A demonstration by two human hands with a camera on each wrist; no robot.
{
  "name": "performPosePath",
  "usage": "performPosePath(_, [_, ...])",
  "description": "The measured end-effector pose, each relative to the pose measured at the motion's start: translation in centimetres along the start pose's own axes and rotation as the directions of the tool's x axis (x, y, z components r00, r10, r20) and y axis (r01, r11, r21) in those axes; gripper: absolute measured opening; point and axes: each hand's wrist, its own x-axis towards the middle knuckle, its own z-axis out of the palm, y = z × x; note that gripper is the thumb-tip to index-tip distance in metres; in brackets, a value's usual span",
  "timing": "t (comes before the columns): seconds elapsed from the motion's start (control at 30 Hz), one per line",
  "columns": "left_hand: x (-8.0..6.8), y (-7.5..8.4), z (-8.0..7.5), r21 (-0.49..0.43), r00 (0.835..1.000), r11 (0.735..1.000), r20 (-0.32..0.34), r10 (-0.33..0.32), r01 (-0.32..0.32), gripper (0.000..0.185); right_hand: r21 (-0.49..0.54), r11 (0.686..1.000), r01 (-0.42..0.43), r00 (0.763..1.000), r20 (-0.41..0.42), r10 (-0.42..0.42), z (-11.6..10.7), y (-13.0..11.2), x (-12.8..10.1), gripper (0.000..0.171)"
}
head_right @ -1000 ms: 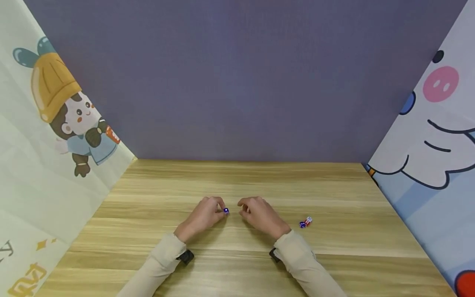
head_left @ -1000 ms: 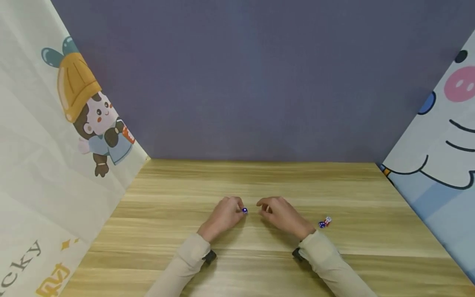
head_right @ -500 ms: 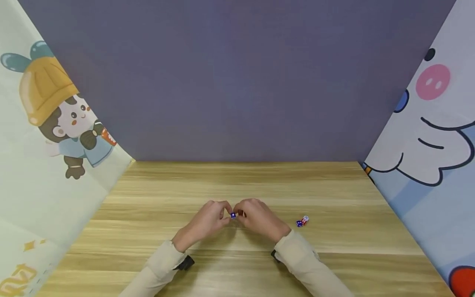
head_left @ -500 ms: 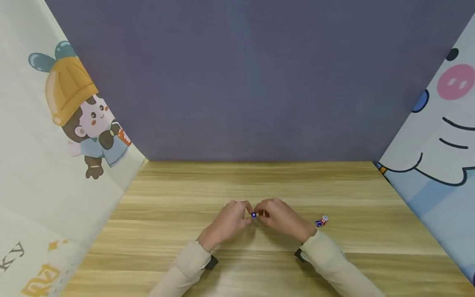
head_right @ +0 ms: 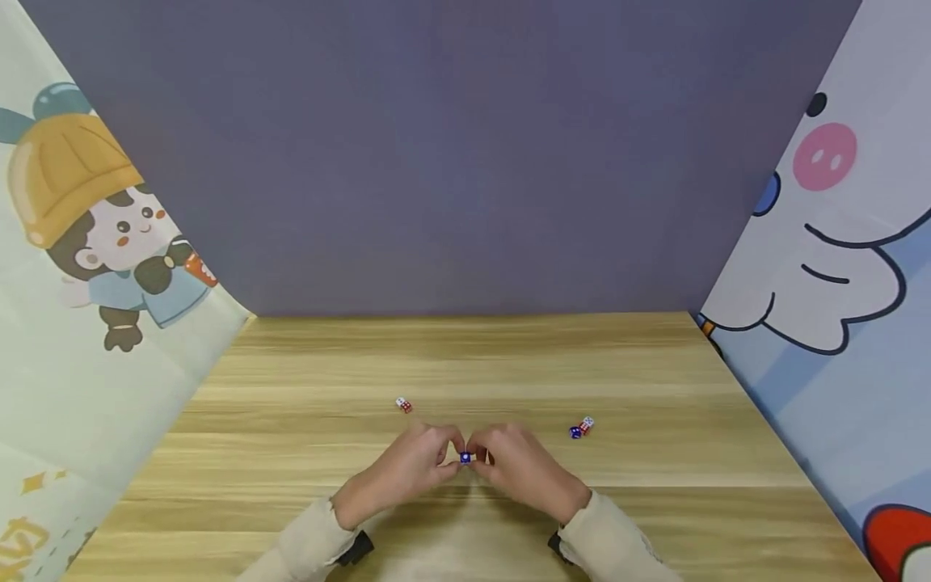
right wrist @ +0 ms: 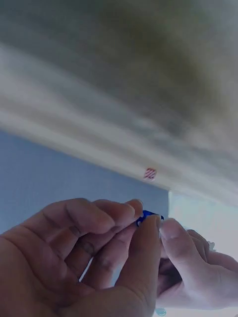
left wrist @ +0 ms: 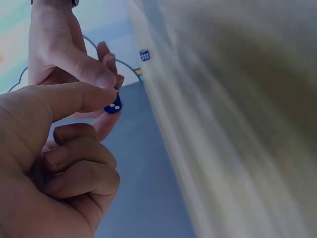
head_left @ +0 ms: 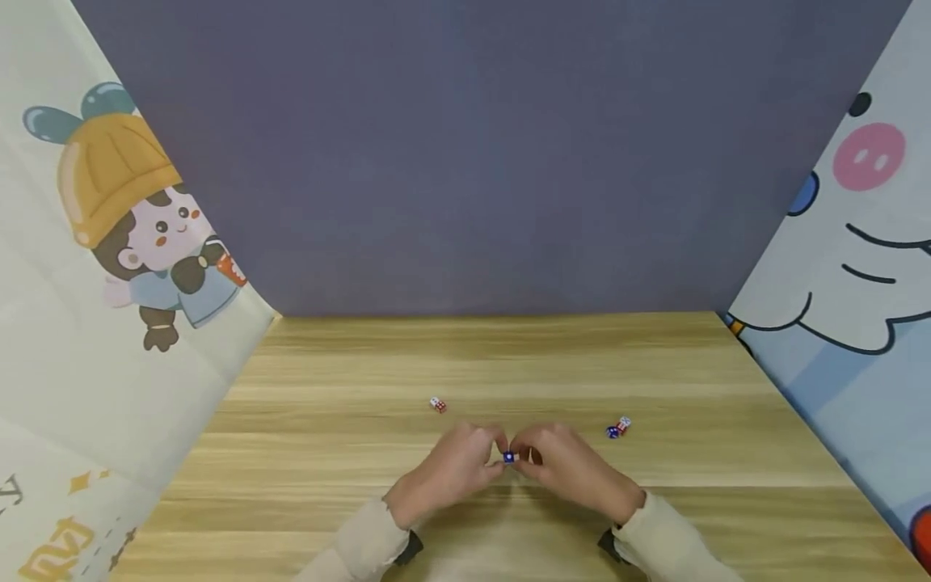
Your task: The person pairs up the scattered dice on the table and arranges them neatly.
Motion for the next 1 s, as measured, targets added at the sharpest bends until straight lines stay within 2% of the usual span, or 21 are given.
performPosePath(0.1, [-0.2,-0.6,0.5,-0.104,0.998,0.993,0.057,-0.041,0.047,0.01,0.081,0.995,-0.053,0.997,0.055,0.049,0.9,0.2,-0.3,0.01])
performPosePath(0.17, [-0.2,-1.2,0.9,-0.183,0.993,0.979,0.091,-0.069,0.085,0.012,0.132,0.987,-0.09,0.993,0.088,0.079,1.5,0.5,-0.3,0.012])
performPosePath(0.27, [0.0,-2.1,1.6,-0.282,0.99,0.954,0.125,-0.067,0.1,0.015,0.2,0.971,-0.134,0.986,0.129,0.11,2.2,1.0,-0.3,0.008])
performPosePath(0.37, [0.0,-2.7,2.3,-0.361,0.986,0.926,0.161,-0.05,0.106,0.017,0.216,0.966,-0.141,0.982,0.157,0.108,2.7,1.3,-0.4,0.006])
performPosePath(0.5, [-0.2,-3.0,3.2,-0.411,0.98,0.901,0.191,-0.062,0.137,0.018,0.211,0.967,-0.146,0.978,0.176,0.109,3.1,1.6,-0.5,0.008])
performPosePath(0.77, [-0.4,-3.3,4.0,-0.49,0.981,0.855,0.165,-0.097,0.167,0.019,0.274,0.936,-0.22,0.963,0.214,0.164,3.1,2.0,-0.6,0.011])
performPosePath(1.0, [-0.4,-3.3,4.9,-0.513,0.985,0.843,0.119,-0.121,0.165,0.02,0.284,0.922,-0.262,0.949,0.248,0.194,2.7,2.0,-0.7,0.007])
